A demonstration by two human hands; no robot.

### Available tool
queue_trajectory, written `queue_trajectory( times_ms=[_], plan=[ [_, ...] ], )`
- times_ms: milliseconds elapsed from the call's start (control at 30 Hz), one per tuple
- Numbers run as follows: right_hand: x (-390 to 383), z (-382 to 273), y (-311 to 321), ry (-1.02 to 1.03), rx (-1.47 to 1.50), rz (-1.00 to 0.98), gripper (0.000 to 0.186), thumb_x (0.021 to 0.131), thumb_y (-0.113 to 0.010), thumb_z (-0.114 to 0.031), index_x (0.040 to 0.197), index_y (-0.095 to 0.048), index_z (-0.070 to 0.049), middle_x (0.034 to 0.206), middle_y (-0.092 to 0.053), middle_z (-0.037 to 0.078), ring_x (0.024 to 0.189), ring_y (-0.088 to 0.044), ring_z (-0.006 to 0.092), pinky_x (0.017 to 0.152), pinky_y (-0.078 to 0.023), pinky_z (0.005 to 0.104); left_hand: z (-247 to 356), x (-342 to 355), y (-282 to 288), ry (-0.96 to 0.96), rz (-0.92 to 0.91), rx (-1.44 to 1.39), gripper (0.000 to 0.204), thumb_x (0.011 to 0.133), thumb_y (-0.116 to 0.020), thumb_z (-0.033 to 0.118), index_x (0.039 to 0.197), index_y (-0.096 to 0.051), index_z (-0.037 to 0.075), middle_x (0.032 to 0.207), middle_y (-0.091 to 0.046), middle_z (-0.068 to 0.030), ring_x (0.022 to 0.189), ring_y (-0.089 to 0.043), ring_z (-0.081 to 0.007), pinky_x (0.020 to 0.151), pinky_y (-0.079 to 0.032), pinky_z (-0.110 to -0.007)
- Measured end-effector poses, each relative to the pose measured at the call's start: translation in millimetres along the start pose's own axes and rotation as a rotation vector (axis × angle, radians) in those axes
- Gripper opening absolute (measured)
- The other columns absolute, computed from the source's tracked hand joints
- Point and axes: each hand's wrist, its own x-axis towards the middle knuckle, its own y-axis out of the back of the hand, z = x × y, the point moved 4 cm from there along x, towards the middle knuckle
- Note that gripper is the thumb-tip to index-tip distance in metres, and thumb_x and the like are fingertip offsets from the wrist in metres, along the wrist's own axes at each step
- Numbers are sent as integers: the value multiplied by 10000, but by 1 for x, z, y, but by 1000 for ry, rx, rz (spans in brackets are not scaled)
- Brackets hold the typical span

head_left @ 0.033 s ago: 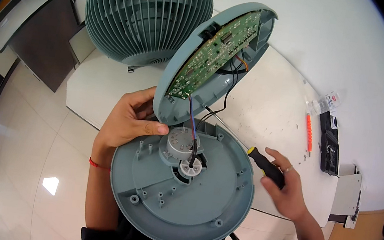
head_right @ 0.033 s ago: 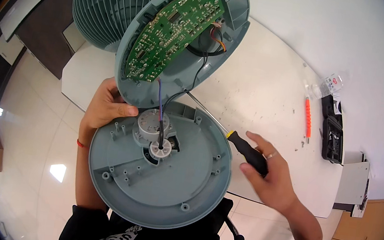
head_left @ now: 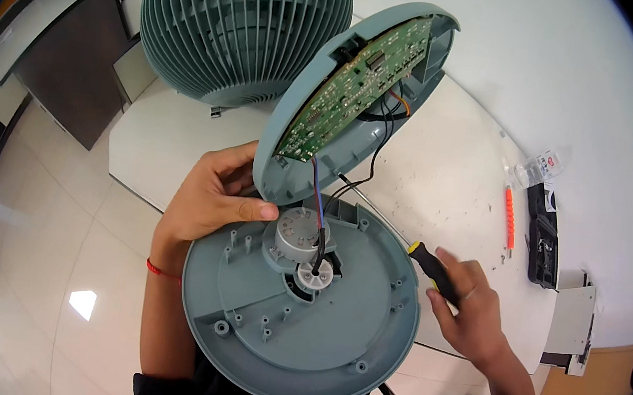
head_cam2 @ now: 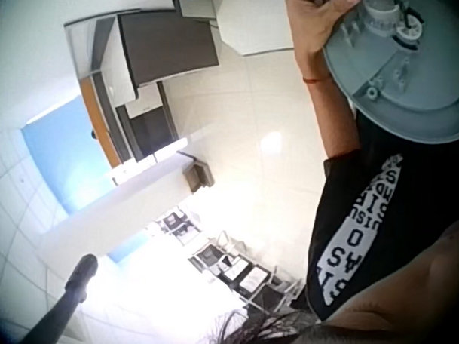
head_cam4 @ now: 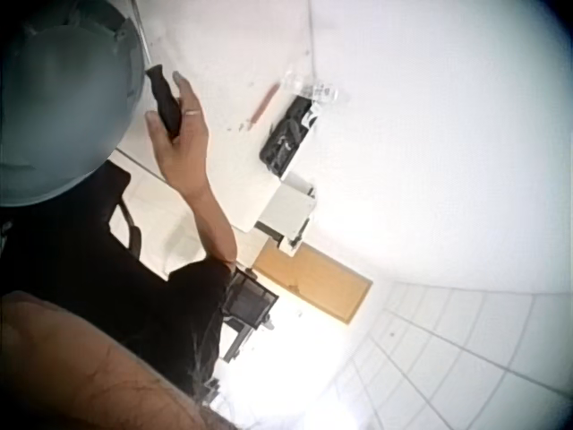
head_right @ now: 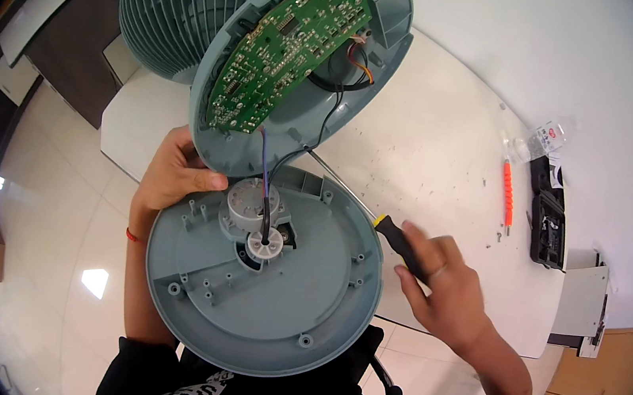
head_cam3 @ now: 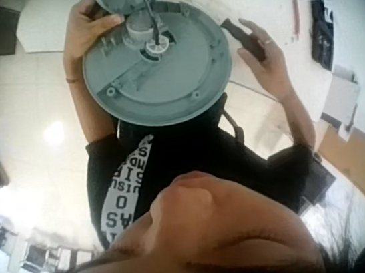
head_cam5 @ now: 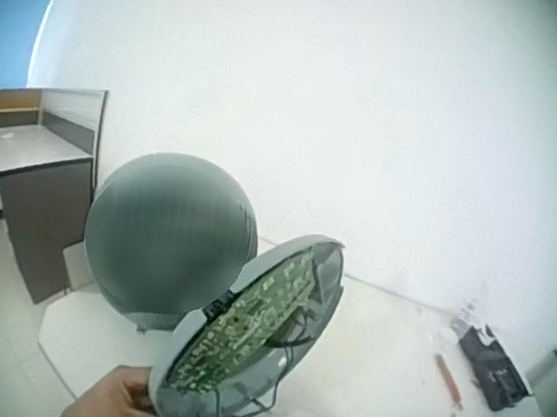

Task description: The person uses a screwdriver to manipulate screws and internal components of a disassembled teal fan on a white table. The person repeatedly probes the circuit board and motor area while holding the fan housing open.

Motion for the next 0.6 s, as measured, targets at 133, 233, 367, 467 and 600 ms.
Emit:
queue_trajectory(
  times_ms=[133, 233, 367, 467, 600],
  plan=[
    [-4, -7, -5, 361, -546, 77, 516, 848, -709, -128, 1344, -572, -88, 764, -472, 69, 580, -507, 170, 480, -427, 266, -1, 2, 2, -27, 0, 17, 683, 746, -826, 14, 1355, -524, -52, 1274, -621, -127, 1178, -584, -187, 1063, -426, -351],
    [-2, 4, -7, 123, -144, 20, 453, 912, -657, -182, 1337, -557, -59, 719, -465, 61, 544, -441, 136, 461, -382, 244, -3, 3, 2, -42, 9, 12, 636, 746, -828, 11, 1313, -546, -43, 1236, -630, -113, 1155, -592, -181, 1047, -437, -347],
    [-4, 18, -16, -385, 679, -107, 421, 976, -593, -232, 1337, -520, -29, 729, -503, 61, 521, -384, 85, 440, -327, 221, 0, 2, 1, -20, 33, -3, 571, 745, -828, 5, 1254, -570, -31, 1184, -636, -98, 1119, -602, -170, 1024, -450, -339],
    [-7, 18, -20, -754, 1276, -165, 416, 1006, -558, -254, 1338, -493, -11, 755, -540, 62, 517, -361, 53, 430, -295, 209, -4, 0, 2, -26, 33, 23, 559, 746, -822, -9, 1247, -575, -23, 1180, -636, -96, 1106, -607, -163, 1018, -454, -332],
    [-3, 12, -10, -128, 299, -35, 453, 929, -670, -145, 1320, -504, 13, 839, -562, 88, 576, -477, 94, 474, -405, 246, -3, 0, 2, -19, 31, 25, 545, 744, -823, -13, 1232, -579, -19, 1177, -636, -91, 1106, -606, -161, 1014, -455, -328]
  ],
)
